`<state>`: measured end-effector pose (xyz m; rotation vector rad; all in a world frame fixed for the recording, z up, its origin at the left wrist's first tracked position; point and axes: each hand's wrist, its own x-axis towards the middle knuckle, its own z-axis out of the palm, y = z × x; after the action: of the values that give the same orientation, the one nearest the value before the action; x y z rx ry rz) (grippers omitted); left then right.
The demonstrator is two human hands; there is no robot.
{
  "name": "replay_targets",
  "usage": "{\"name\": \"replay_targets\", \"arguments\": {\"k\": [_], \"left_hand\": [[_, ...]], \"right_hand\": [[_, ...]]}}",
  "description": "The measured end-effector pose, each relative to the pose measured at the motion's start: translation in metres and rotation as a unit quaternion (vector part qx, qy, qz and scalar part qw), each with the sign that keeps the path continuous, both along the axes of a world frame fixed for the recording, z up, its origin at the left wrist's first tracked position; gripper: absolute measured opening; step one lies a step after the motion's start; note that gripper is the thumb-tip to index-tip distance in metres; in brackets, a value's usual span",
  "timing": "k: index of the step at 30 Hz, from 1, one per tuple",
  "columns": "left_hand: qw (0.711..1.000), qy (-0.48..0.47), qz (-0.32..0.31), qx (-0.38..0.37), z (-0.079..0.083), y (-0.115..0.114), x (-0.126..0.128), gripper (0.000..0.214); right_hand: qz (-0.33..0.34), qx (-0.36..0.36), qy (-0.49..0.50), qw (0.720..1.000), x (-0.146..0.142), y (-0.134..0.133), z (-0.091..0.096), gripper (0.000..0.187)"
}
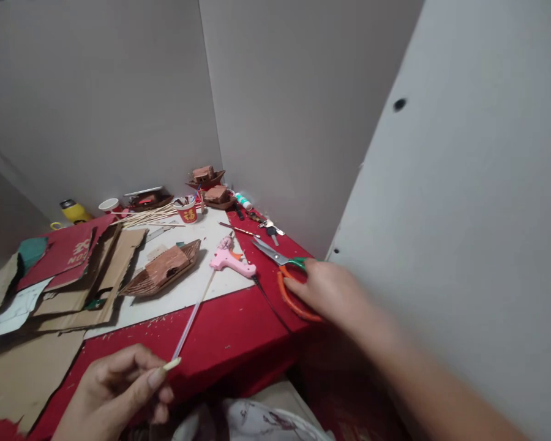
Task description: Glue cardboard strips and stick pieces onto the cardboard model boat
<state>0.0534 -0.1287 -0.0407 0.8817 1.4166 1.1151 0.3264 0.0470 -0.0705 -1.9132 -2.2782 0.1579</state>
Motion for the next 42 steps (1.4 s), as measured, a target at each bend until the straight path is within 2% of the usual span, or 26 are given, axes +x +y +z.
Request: {"name": "replay_targets", "arguments": {"k": [5, 9, 11, 12, 13, 15, 18, 19, 22, 27, 33, 37, 42], "left_hand": [[0.994, -0.076, -0.081, -0.013, -0.001, 0.025, -0.013, 0.032], [0.988, -0.11, -0.102, -0.031, -0.002, 0.04, -0.02, 0.031], [0.988, -0.111, -0.104, -0.037, -0.001, 0.046, -0.019, 0.032], [0.988, -0.108, -0.104, -0.037, 0.0, 0.05, -0.018, 0.033], [0.989, -0.102, -0.104, -0.037, 0.002, 0.052, -0.017, 0.033], [0.99, -0.089, -0.105, -0.037, 0.005, 0.058, -0.014, 0.035], [0.991, -0.067, -0.115, -0.03, 0.008, 0.063, -0.012, 0.034], [0.991, -0.061, -0.119, -0.025, 0.009, 0.064, -0.013, 0.033], [0.991, -0.045, -0.123, -0.004, 0.01, 0.065, -0.017, 0.03], [0.992, -0.016, -0.123, 0.038, 0.011, 0.064, -0.026, 0.027], [0.992, -0.068, -0.092, 0.061, 0.016, 0.068, -0.034, 0.025], [0.992, -0.065, -0.08, 0.069, 0.019, 0.075, -0.04, 0.026], [0.991, -0.091, -0.075, 0.055, 0.015, 0.083, -0.047, 0.028]], "right_hand": [[0.034, 0.027, 0.012, 0.999, -0.002, 0.01, 0.001, 0.033], [0.055, 0.089, 0.057, 0.993, -0.007, 0.005, 0.009, 0.035], [0.093, 0.138, 0.117, 0.979, -0.018, -0.008, 0.015, 0.031], [0.145, 0.156, 0.176, 0.961, -0.026, -0.016, 0.018, 0.03], [0.206, 0.149, 0.232, 0.939, -0.036, -0.025, 0.02, 0.027], [0.325, 0.074, 0.279, 0.901, -0.058, -0.04, 0.023, 0.026], [0.407, -0.057, 0.316, 0.855, -0.088, -0.051, 0.023, 0.013], [0.419, -0.089, 0.331, 0.841, -0.095, -0.051, 0.023, 0.016], [0.424, -0.139, 0.366, 0.817, -0.106, -0.047, 0.022, 0.023], [0.427, -0.154, 0.371, 0.81, -0.112, -0.037, 0.035, 0.024], [0.4, -0.208, 0.4, 0.798, -0.124, -0.025, 0.05, 0.023], [0.387, -0.245, 0.432, 0.777, -0.134, -0.015, 0.046, 0.023], [0.356, -0.288, 0.494, 0.739, -0.147, -0.005, 0.031, 0.025]]}}
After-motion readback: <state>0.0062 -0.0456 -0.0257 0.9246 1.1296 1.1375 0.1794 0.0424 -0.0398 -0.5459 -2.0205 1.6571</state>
